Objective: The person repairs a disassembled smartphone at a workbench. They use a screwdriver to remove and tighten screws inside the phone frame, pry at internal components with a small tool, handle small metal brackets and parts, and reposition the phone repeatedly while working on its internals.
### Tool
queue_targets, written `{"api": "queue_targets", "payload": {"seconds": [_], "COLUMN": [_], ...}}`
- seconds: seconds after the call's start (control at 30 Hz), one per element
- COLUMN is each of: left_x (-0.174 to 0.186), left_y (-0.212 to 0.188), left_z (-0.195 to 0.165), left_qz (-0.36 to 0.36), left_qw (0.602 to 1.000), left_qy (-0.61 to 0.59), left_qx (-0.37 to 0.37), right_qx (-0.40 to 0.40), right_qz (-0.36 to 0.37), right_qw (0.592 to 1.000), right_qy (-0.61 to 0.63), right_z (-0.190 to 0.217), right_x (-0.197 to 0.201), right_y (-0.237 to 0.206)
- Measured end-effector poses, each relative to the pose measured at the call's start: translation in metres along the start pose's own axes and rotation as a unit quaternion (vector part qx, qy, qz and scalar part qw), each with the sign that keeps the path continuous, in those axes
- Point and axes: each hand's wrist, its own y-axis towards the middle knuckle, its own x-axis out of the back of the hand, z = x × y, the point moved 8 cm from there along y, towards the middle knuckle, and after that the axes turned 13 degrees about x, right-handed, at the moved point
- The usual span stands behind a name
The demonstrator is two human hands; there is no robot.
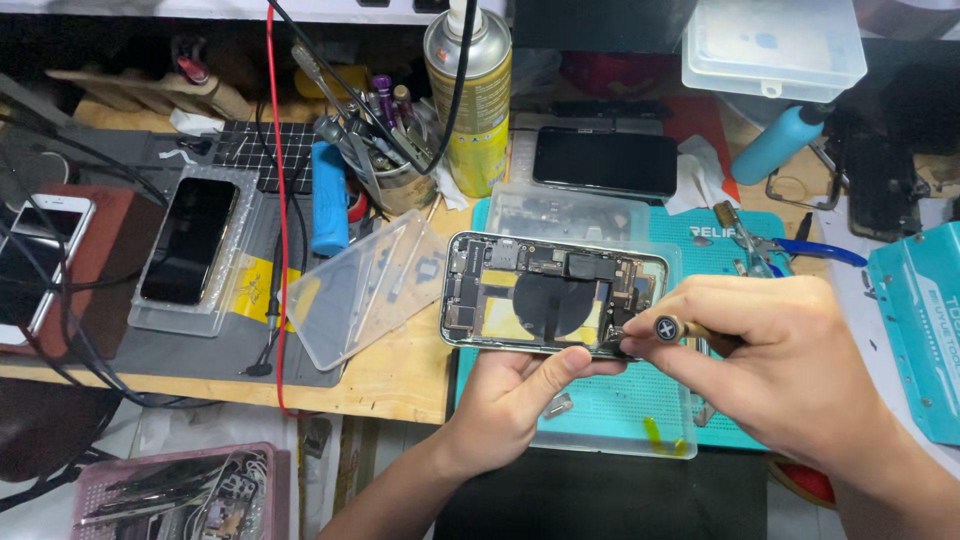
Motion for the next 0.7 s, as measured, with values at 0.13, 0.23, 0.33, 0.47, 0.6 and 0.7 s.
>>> {"api": "queue_targets", "payload": {"seconds": [0.13, 0.23, 0.33, 0.47, 0.6, 0.7], "left_x": [0.001, 0.000, -0.001, 0.001, -0.003, -0.005], "left_y": [0.000, 0.000, 0.000, 0.000, 0.002, 0.001], "left_z": [0.003, 0.000, -0.003, -0.002, -0.008, -0.011], "left_qz": [-0.007, -0.006, -0.009, -0.036, -0.026, -0.020], "left_qw": [1.000, 1.000, 1.000, 0.999, 1.000, 1.000], "left_qy": [0.006, 0.004, -0.004, -0.012, -0.012, -0.010], "left_qx": [0.018, 0.013, 0.015, 0.035, 0.013, 0.006], "right_qx": [0.012, 0.011, 0.008, 0.019, 0.022, 0.020], "right_qz": [-0.003, -0.005, -0.004, -0.012, -0.007, -0.008], "right_qw": [1.000, 1.000, 1.000, 1.000, 1.000, 1.000], "right_qy": [0.005, 0.000, -0.002, -0.012, -0.012, -0.006], "right_z": [0.001, 0.000, 0.000, 0.004, 0.005, 0.005], "right_x": [0.000, 0.001, 0.001, 0.003, 0.003, 0.003], "right_y": [-0.004, -0.004, -0.004, -0.004, -0.003, 0.000]}}
